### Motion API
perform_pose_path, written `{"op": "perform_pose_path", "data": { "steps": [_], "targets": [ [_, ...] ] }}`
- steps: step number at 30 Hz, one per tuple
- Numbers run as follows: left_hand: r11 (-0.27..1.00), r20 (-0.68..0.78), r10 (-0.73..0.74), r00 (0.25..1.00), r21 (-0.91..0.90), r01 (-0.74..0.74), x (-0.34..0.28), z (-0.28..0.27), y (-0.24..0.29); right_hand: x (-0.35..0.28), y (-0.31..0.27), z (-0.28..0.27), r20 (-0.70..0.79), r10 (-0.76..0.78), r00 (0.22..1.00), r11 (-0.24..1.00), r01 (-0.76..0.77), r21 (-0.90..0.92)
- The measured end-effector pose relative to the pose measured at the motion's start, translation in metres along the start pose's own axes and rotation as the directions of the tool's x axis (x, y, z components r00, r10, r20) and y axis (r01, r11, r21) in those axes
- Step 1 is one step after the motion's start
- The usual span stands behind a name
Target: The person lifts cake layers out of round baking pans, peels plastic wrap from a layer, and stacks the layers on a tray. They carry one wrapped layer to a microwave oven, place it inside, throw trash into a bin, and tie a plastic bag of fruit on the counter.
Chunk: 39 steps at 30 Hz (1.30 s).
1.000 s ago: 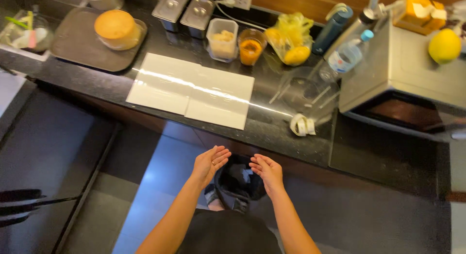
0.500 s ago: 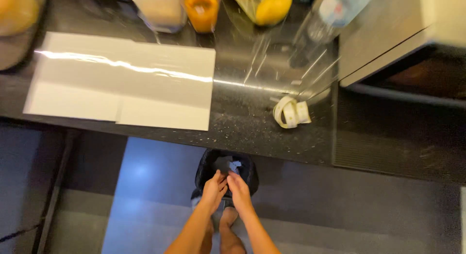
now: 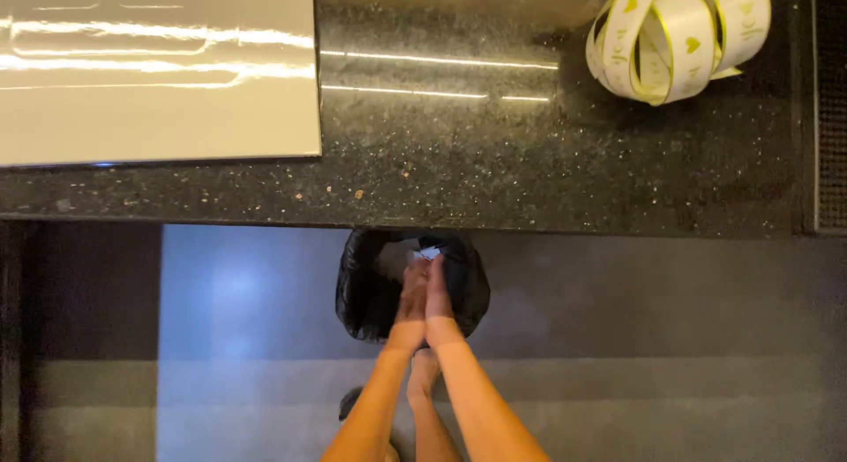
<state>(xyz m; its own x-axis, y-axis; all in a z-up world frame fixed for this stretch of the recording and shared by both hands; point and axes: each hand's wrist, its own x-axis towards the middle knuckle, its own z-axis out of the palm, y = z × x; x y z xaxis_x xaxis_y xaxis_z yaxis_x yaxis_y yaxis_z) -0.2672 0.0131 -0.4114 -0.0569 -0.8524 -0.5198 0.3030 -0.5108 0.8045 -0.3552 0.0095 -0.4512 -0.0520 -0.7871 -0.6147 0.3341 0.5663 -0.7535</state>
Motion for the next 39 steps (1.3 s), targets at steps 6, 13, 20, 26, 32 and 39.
{"op": "perform_pose_path", "data": {
  "steps": [6,13,20,26,32,39],
  "targets": [
    [0.946,-0.015,-0.115,0.993,-0.307,0.105,0.03,-0.027,-0.06,-0.019,0.043,-0.026,0.207,-0.315,0.926,0.846,0.373,-0.382],
    [0.964,-0.222,0.253,0.942,0.145,-0.225,0.029,-0.026,-0.048,0.005,0.068,-0.047,-0.276,-0.255,0.927,0.823,0.058,-0.566],
    [0.742,-0.231,0.065,0.971,0.662,0.108,-0.012,-0.017,0.066,-0.041,-0.009,0.005,-0.165,-0.233,0.958,0.951,0.259,0.165],
    [0.848,-0.025,-0.036,0.999,0.529,0.044,-0.041,-0.044,0.078,-0.11,-0.027,-0.031,-0.182,-0.015,0.983,1.0,0.016,0.003],
    [0.943,0.079,0.105,0.991,0.309,-0.125,-0.071,-0.032,0.068,-0.132,0.001,-0.106,-0.191,0.101,0.976,0.966,-0.05,0.252],
    [0.943,0.033,-0.271,0.962,0.208,0.258,-0.103,0.074,0.229,-0.186,-0.2,-0.054,-0.098,0.142,0.985,0.969,-0.118,0.217]
  ]
}}
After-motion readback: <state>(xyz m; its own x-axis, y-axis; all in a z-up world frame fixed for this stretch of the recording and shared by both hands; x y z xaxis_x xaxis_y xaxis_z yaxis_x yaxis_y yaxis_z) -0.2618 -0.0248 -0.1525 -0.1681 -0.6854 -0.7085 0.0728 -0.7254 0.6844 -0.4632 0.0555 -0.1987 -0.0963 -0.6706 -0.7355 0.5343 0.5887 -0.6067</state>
